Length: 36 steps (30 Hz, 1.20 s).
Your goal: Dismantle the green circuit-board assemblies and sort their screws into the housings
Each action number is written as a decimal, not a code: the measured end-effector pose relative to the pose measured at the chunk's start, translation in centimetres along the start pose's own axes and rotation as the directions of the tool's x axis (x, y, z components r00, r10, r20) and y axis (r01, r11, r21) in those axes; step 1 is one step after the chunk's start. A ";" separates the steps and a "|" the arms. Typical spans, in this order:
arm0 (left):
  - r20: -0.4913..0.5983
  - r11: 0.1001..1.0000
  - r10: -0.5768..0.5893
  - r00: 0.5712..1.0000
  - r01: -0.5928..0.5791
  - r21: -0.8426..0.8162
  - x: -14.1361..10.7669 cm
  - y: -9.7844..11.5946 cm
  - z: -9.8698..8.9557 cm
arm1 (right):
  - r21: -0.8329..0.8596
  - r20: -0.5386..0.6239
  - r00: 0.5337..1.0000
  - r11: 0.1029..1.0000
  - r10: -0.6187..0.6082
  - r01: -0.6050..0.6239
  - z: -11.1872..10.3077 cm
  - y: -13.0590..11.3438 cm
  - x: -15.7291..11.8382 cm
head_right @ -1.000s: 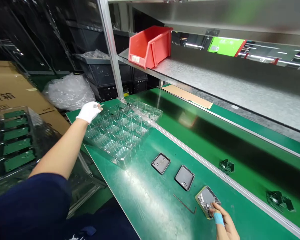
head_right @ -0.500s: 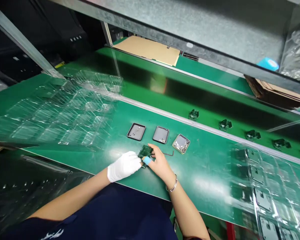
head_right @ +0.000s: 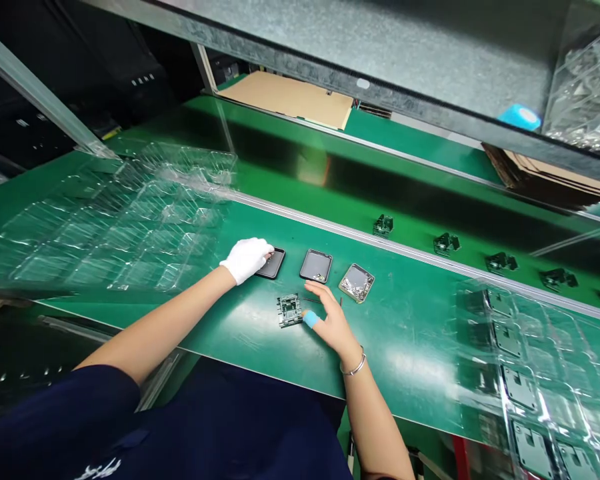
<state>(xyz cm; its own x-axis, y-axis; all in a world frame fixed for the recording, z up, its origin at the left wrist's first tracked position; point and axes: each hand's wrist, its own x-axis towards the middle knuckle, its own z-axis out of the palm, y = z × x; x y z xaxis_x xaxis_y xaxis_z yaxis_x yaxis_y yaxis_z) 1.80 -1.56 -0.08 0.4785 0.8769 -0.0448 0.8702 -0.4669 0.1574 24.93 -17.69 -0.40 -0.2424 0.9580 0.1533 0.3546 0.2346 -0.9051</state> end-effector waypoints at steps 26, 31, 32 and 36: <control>0.319 -0.197 0.150 0.936 0.345 -0.918 -13.4 8.0 0.3 | -0.444 0.067 0.894 0.790 -0.442 0.424 4.4 -4.9 0.2; 0.225 -0.041 0.019 0.974 0.226 -0.973 -12.9 7.6 0.5 | -0.376 0.046 0.932 0.858 -0.359 0.349 2.9 -5.1 0.3; 0.136 0.076 -0.055 0.989 0.140 -0.987 -12.6 7.6 0.6 | -0.339 -0.019 0.957 0.902 -0.290 0.267 2.5 -4.8 0.3; -0.187 0.642 -0.056 0.981 -0.108 -0.759 -11.1 8.0 2.0 | -0.055 -0.240 0.966 0.993 0.091 -0.107 2.1 -2.6 0.8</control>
<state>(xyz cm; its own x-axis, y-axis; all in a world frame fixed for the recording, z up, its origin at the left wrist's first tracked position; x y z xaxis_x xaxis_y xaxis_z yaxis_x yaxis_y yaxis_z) 3.66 -15.26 -0.35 0.3983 0.9077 0.1322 0.4184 -0.3080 0.8544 21.89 -17.93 1.23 0.0148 0.9868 0.1611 0.4278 0.1394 -0.8931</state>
